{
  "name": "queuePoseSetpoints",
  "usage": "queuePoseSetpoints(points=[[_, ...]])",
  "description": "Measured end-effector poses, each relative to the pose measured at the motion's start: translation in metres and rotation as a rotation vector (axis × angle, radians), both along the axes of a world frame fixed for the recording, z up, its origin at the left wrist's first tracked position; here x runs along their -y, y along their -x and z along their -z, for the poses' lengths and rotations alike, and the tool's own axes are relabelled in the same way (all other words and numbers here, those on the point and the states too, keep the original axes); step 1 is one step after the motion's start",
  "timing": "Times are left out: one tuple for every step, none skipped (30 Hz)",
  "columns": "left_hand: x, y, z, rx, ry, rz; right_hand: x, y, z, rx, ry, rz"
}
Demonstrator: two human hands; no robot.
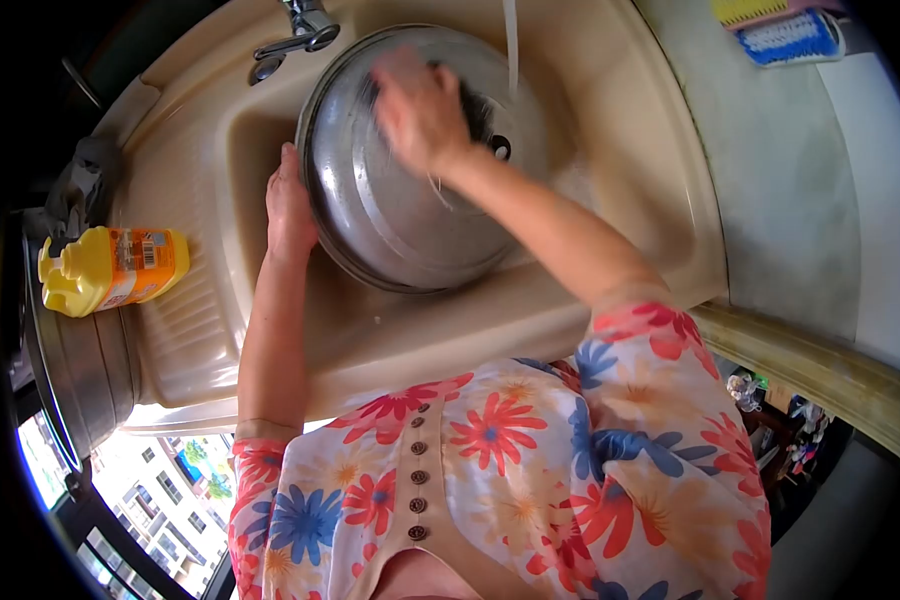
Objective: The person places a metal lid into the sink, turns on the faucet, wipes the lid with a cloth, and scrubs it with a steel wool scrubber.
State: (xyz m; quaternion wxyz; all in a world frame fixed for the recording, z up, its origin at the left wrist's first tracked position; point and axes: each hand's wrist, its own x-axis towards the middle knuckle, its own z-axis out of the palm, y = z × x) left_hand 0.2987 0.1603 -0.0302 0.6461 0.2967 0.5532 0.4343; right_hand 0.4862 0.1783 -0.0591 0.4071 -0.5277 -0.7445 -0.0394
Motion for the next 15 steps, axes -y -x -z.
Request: queuePoseSetpoints(points=[[0.001, -0.003, -0.007, -0.019, 0.000, -0.012, -0.031, -0.019, 0.003, -0.123, 0.197, 0.151], [-0.008, 0.005, 0.019, -0.039, -0.071, -0.005, -0.060, -0.035, 0.020, -0.129, 0.161, 0.356], [-0.007, 0.003, 0.014, -0.027, -0.053, 0.009, -0.057, -0.035, 0.020, -0.134, 0.136, 0.353], [-0.004, 0.002, 0.005, -0.016, -0.032, 0.025, -0.047, -0.030, 0.017, -0.137, 0.114, 0.352], [-0.003, 0.001, 0.000, 0.000, -0.013, 0.038, -0.036, -0.023, 0.014, -0.136, 0.088, 0.349], [-0.003, 0.001, 0.000, 0.017, -0.016, 0.047, -0.010, -0.006, 0.014, -0.128, 0.056, 0.269], [-0.003, 0.002, 0.000, 0.031, -0.012, 0.053, 0.018, 0.009, 0.011, -0.085, 0.021, 0.120], [-0.002, 0.003, 0.000, 0.039, -0.007, 0.060, 0.033, 0.015, 0.002, -0.048, 0.041, 0.024], [-0.003, 0.004, 0.004, 0.028, -0.017, 0.048, 0.040, 0.016, -0.005, -0.017, 0.063, -0.067], [-0.005, 0.005, 0.010, 0.015, -0.027, 0.038, 0.024, 0.004, -0.001, -0.012, 0.042, -0.050], [-0.005, 0.005, 0.014, 0.006, -0.036, 0.028, -0.003, -0.010, 0.006, -0.145, -0.012, 0.001], [-0.004, 0.005, 0.015, -0.010, -0.035, 0.026, -0.033, -0.023, 0.013, -0.271, 0.145, 0.218], [-0.005, 0.005, 0.015, -0.025, -0.042, 0.027, -0.061, -0.040, 0.024, -0.284, 0.058, 0.384], [-0.006, 0.004, 0.014, -0.042, -0.051, 0.028, -0.061, -0.042, 0.020, -0.292, 0.106, 0.414], [-0.005, 0.003, 0.011, -0.027, -0.043, 0.028, -0.060, -0.043, 0.014, -0.297, 0.156, 0.444]])
